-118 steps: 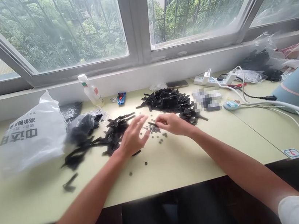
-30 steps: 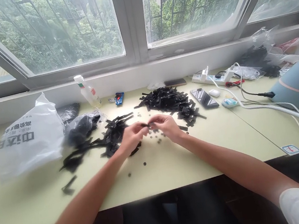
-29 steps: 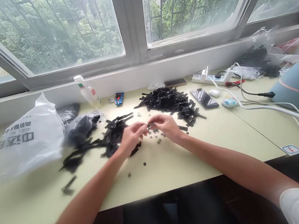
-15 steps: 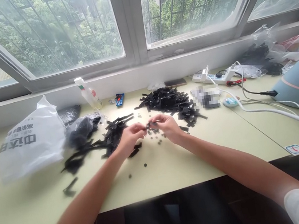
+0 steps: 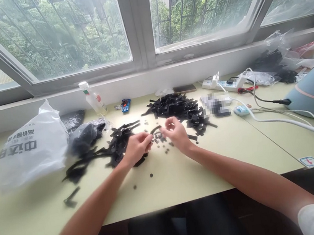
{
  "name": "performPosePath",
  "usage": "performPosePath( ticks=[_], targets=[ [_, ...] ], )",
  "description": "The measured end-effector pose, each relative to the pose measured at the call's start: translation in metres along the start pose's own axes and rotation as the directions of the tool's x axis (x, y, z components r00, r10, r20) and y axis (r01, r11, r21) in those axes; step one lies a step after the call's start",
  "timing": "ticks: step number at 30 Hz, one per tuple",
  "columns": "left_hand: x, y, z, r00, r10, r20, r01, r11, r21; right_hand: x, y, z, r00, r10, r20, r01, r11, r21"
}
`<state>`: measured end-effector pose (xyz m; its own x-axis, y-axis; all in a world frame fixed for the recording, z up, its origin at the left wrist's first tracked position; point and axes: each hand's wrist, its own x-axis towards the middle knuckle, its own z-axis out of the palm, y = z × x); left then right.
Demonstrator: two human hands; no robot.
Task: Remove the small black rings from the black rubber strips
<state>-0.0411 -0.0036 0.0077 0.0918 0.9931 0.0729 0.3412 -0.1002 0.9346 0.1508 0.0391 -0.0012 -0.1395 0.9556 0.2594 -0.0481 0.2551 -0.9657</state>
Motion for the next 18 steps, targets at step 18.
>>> performPosePath(
  ticks=[18],
  targets=[
    [0.002, -0.018, 0.004, 0.872, 0.485, 0.070, -0.467, 0.778, 0.420, 0.003, 0.019, -0.005, 0.813, -0.333, 0.477, 0.546, 0.719, -0.430]
  ],
)
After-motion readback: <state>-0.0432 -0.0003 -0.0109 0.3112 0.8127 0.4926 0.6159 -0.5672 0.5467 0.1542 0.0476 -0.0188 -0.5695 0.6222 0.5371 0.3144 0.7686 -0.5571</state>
